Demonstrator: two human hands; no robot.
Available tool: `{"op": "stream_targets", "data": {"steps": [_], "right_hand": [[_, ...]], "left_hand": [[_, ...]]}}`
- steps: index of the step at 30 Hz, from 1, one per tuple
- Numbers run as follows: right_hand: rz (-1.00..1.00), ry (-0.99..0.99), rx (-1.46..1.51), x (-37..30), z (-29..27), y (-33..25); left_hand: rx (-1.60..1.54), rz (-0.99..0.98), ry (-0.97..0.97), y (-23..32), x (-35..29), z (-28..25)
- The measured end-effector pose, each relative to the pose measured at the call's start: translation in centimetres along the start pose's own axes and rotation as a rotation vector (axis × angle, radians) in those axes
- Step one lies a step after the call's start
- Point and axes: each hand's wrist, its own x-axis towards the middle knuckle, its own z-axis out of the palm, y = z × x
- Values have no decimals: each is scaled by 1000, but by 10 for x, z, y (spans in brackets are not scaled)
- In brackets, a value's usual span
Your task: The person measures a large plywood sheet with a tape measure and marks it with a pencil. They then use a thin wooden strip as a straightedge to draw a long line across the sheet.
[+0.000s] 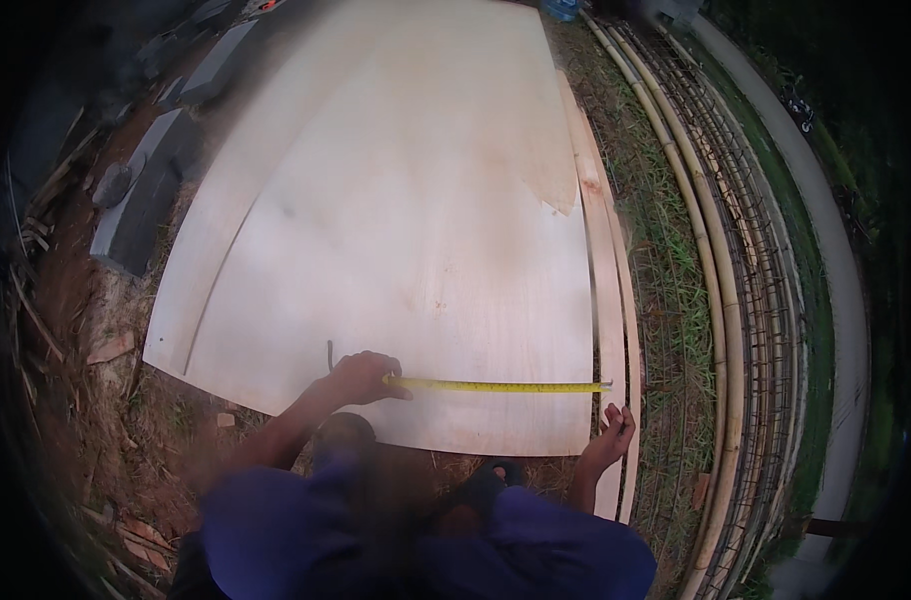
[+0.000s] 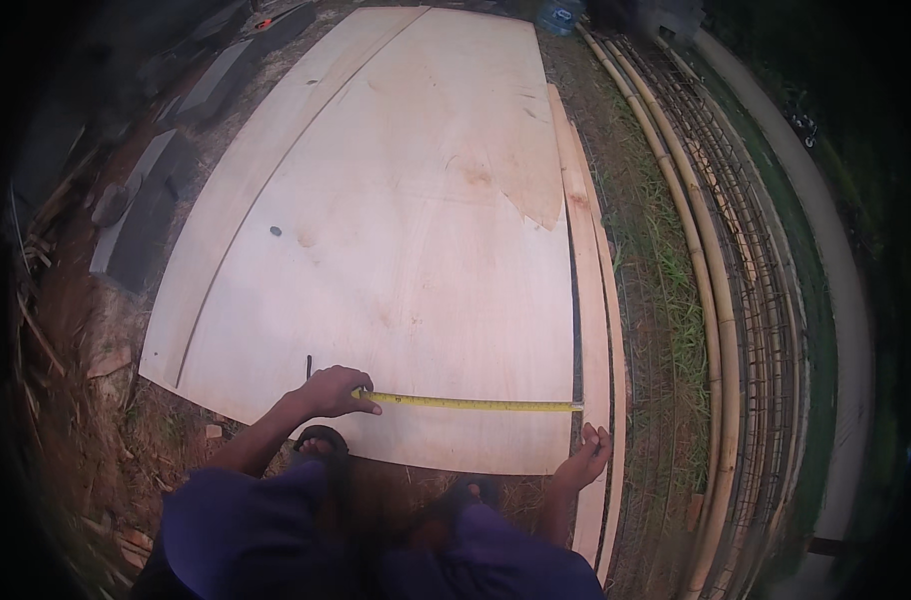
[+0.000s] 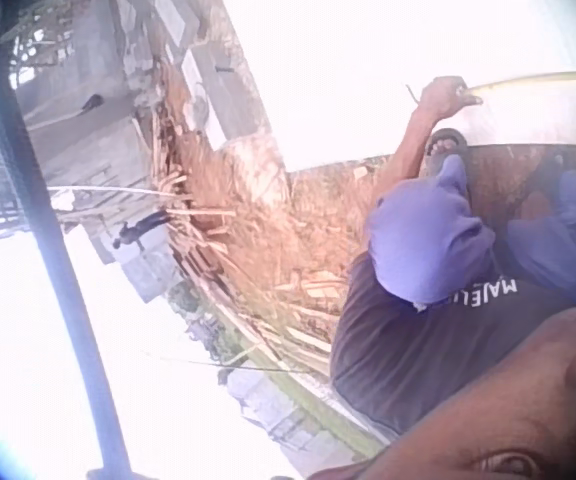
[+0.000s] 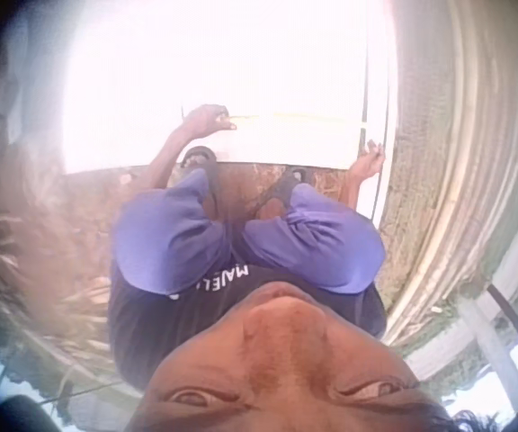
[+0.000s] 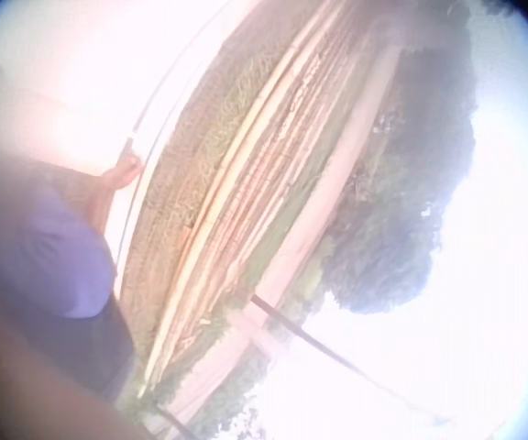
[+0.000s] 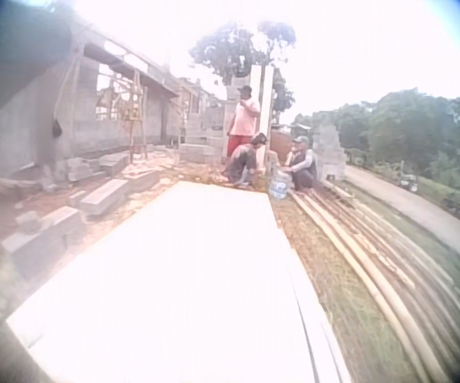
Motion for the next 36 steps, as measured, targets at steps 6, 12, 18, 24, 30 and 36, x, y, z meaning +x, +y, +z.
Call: {"op": "stream_targets", "data": {"steps": [6,12,18,24,30,36], "right_hand": [[-32,-147,46,-27,31,-12],[75,-300,26,-69,43,-3],[136,-439,11,-96,42,23],[98,-459,-95,-109,51,44],[65,-504,-185,-97,66,30],[-50,-660,-330,-95,78,43]], "left_hand": [[-85,-66,87,13,-6,-12],[-138,-215,209,-27,-24,-1],[-200,-459,312,-95,-70,30],[-116,-746,568,-198,-152,97],[-289,-1086,568,-219,-229,113],[-279,-1123,551,-258,-281,142]]}}
